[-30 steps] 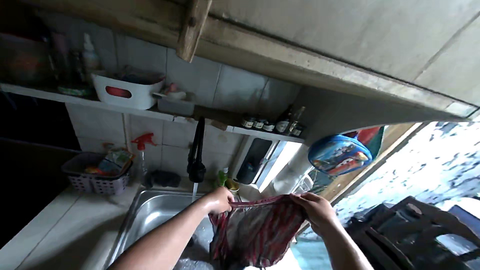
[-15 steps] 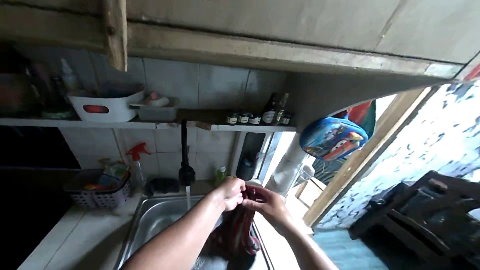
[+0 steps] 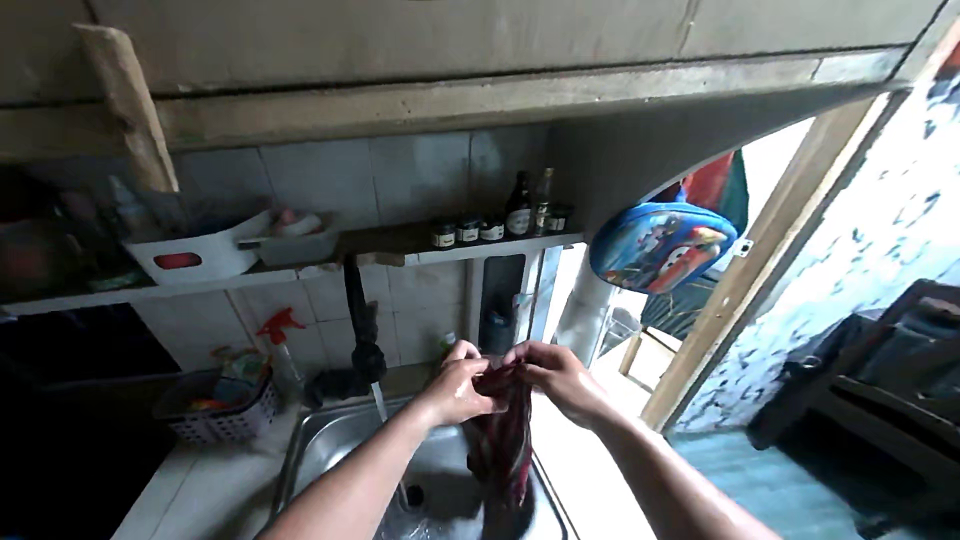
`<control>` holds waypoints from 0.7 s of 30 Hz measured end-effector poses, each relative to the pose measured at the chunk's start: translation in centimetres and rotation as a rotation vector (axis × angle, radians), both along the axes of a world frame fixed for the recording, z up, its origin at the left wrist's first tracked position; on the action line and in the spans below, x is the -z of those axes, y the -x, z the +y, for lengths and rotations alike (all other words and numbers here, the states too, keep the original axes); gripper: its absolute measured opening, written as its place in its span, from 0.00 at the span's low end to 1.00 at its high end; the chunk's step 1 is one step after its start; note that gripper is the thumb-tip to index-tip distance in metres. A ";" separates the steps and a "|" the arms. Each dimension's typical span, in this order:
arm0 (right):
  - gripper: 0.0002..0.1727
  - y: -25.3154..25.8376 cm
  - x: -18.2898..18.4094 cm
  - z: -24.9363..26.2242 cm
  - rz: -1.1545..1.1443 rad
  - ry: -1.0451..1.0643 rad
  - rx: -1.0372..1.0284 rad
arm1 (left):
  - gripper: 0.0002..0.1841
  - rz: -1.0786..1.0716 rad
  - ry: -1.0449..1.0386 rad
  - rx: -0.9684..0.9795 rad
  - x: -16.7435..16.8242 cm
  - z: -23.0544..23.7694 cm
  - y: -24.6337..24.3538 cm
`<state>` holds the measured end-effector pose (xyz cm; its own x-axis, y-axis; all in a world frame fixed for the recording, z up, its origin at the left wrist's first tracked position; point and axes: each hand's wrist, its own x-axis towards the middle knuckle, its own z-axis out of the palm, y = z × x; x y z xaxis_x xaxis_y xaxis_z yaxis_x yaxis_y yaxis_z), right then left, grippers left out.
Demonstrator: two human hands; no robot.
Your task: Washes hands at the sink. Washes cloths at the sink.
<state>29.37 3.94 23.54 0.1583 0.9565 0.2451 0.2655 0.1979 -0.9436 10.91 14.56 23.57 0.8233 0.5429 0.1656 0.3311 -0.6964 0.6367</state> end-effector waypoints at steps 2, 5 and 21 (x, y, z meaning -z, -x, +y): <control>0.10 -0.7 -0.4 -0.4 0.068 0.000 -0.008 | 0.18 0.003 0.032 0.111 0.3 1.1 0.3; 0.09 -1.9 -0.2 -0.7 0.051 0.044 0.065 | 0.16 0.117 0.126 0.138 0.3 2.2 0.7; 0.08 3.9 4.0 0.6 0.168 0.109 0.199 | 0.21 -0.193 0.831 -0.426 -0.7 -0.9 -3.0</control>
<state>25.44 4.51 19.54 0.3756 0.9217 0.0969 0.1270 0.0524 -0.9905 13.86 13.67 24.30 0.5276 0.7963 -0.2960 0.2900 0.1587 0.9438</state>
